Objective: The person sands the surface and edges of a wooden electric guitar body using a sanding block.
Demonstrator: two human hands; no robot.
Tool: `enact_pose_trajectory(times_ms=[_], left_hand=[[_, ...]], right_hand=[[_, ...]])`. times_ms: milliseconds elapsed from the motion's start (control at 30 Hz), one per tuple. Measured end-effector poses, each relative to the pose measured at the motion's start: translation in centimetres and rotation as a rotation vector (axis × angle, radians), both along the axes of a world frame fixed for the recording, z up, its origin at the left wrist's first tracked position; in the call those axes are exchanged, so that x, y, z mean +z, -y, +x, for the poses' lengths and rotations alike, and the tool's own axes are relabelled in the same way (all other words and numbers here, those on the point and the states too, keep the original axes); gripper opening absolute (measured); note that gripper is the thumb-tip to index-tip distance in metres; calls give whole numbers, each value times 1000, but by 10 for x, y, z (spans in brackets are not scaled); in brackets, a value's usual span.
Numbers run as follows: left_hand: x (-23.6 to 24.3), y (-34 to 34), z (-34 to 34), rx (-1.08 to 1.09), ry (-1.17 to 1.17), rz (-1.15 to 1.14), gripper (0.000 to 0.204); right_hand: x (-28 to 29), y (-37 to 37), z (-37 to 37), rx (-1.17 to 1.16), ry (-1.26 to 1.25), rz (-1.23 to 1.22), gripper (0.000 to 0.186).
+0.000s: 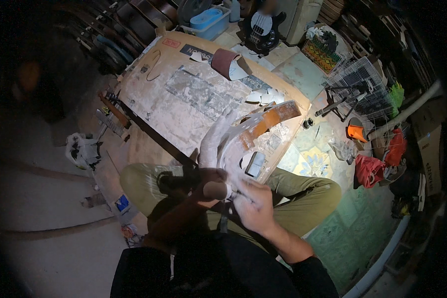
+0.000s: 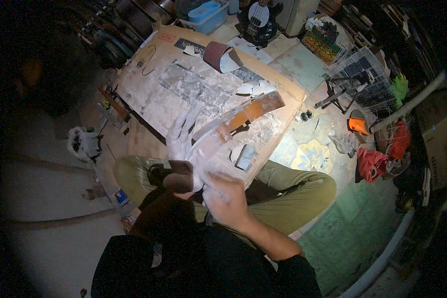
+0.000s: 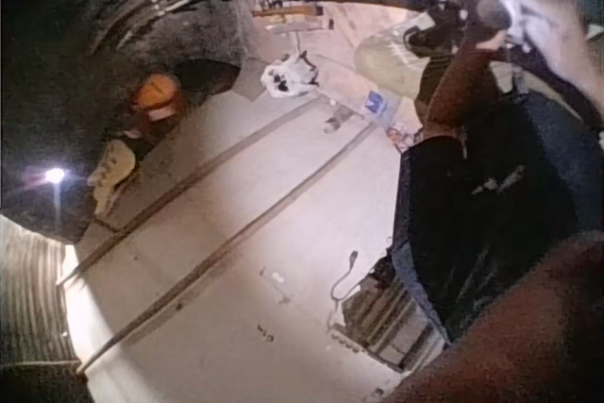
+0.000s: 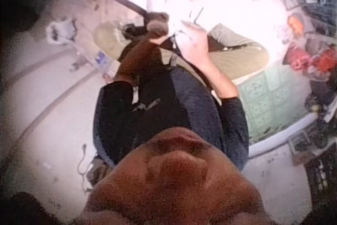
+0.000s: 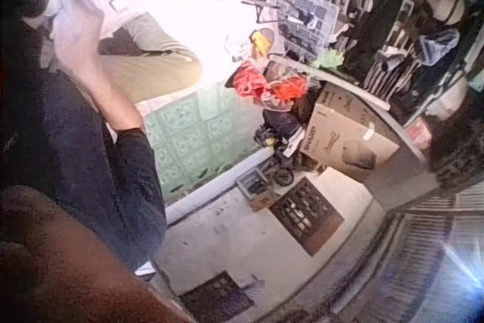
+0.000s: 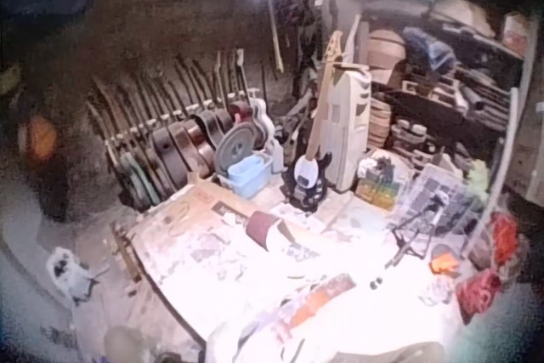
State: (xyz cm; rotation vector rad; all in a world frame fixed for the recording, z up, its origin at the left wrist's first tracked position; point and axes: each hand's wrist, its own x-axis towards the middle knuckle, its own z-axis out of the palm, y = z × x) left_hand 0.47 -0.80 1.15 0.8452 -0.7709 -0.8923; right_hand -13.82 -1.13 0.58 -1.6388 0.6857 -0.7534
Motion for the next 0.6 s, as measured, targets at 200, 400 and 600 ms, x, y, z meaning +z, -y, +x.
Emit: enact_pose_trajectory(times_ms=[200, 400, 600], left_hand=[[9, 20, 0, 271, 549, -153, 63], [-11, 75, 69, 690, 282, -40, 52], [-25, 111, 119, 1076, 664, 122, 68]], right_hand=[[-5, 74, 0, -192, -347, -528, 44], [-9, 93, -43, -554, -76, -362, 47], [-142, 53, -48, -475, -161, -49, 40]])
